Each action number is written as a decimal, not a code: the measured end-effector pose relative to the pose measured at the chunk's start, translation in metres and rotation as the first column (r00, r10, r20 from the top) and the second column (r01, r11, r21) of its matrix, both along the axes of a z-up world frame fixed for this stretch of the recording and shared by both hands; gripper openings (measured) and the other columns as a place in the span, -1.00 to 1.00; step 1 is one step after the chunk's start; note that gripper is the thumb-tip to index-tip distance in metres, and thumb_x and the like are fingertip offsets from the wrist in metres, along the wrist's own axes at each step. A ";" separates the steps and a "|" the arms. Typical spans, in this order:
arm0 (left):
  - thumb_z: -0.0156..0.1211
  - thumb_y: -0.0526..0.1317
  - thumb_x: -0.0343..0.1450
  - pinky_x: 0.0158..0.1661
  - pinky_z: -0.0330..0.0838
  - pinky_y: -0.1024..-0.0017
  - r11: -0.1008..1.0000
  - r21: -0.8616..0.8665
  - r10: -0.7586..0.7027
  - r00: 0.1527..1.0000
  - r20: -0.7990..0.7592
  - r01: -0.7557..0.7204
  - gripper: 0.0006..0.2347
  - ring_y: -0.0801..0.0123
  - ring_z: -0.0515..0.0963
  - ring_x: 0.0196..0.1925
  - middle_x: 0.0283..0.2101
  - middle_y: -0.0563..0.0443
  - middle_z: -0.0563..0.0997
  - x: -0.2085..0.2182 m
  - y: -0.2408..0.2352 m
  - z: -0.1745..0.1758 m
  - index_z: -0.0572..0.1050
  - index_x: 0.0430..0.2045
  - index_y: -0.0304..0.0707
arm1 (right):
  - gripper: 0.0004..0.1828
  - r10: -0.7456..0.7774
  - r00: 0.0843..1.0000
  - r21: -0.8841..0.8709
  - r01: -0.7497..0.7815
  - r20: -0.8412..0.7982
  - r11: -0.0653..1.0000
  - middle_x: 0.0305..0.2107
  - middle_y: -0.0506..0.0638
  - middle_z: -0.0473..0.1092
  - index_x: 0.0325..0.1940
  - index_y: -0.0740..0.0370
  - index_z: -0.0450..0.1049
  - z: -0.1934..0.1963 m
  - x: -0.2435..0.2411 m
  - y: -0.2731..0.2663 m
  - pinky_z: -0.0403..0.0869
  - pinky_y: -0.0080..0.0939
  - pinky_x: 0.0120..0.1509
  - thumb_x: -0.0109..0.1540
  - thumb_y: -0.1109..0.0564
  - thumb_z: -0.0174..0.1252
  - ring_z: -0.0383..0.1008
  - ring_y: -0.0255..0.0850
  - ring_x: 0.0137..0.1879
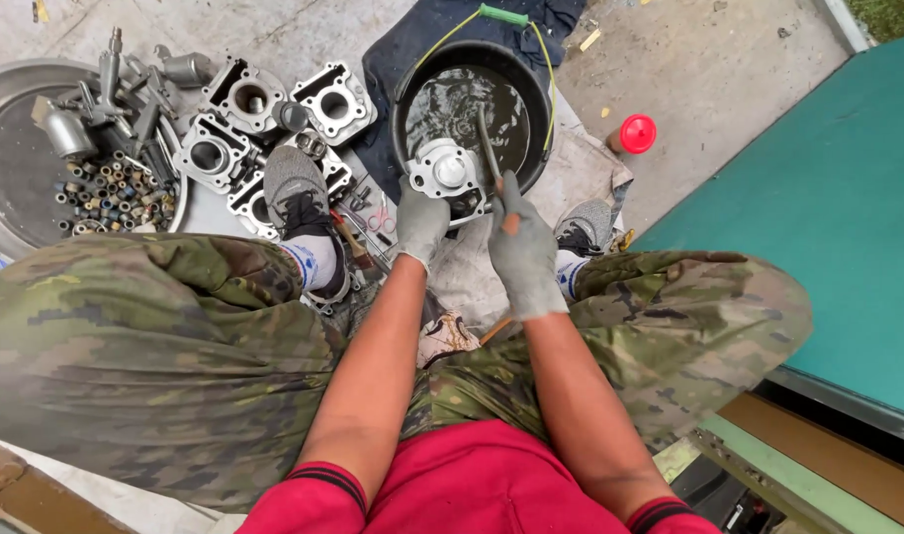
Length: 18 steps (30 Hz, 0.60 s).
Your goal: The person is using a small metal tool to scrape off old gasket material or dirt from a motorcycle engine component while sitting on the floor.
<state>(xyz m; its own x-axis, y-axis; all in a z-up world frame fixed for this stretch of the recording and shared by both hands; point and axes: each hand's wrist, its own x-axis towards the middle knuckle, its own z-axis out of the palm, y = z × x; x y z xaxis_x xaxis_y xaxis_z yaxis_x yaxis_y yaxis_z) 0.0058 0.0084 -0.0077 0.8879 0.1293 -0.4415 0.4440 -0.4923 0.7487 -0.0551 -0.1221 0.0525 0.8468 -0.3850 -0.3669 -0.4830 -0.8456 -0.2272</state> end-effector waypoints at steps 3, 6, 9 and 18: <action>-0.02 -0.30 0.38 -0.08 0.53 -0.09 1.000 -0.002 0.011 0.999 0.031 -0.010 -0.77 -0.31 0.65 -0.12 -0.17 -0.26 0.61 -0.010 0.000 -0.006 0.21 -0.15 -0.37 | -0.44 0.047 0.999 -0.088 -0.046 0.007 0.995 -0.04 -0.04 0.50 0.56 -0.44 0.01 -0.011 -0.012 0.001 0.60 0.08 0.05 0.44 -0.22 -0.22 0.60 0.01 0.02; -0.01 -0.36 0.35 -0.17 0.54 -0.11 1.000 0.001 0.004 0.994 0.109 -0.004 -0.79 -0.37 0.65 -0.21 -0.22 -0.29 0.61 -0.016 -0.005 -0.010 0.21 -0.19 -0.40 | -0.46 0.033 0.999 -0.024 -0.032 0.035 0.999 0.02 0.04 0.48 0.55 -0.34 0.03 -0.049 0.024 -0.009 0.54 0.20 0.17 0.45 -0.18 -0.25 0.57 0.15 0.08; 0.00 -0.43 0.32 -0.27 0.55 -0.13 1.000 0.017 0.007 0.979 0.204 -0.011 -0.80 -0.42 0.66 -0.29 -0.27 -0.31 0.60 -0.010 0.000 -0.016 0.21 -0.23 -0.43 | -0.54 -0.015 1.000 0.034 0.014 0.022 0.999 0.01 -0.16 0.52 0.39 -0.48 0.27 -0.035 0.020 -0.029 0.56 0.13 0.14 0.39 -0.26 -0.10 0.56 0.04 0.10; -0.03 -0.53 0.30 -0.28 0.40 -0.20 0.838 0.476 -0.465 0.805 0.369 0.266 -0.91 -0.39 0.61 -0.29 -0.34 -0.30 0.56 -0.004 -0.009 -0.041 0.35 -0.37 -0.62 | -0.45 0.061 0.997 0.013 -0.062 0.041 0.998 0.04 0.09 0.47 0.56 -0.32 0.00 -0.003 0.013 0.015 0.53 0.18 0.22 0.45 -0.10 -0.24 0.55 0.15 0.11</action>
<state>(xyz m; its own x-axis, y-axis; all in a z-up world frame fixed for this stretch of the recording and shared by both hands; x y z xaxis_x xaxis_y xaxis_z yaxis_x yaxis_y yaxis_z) 0.0022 -0.0011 -0.0483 0.9832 -0.1787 0.0367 -0.1710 -0.8325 0.5270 -0.0423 -0.1073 0.0492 0.8831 -0.3266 -0.3369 -0.4202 -0.8700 -0.2581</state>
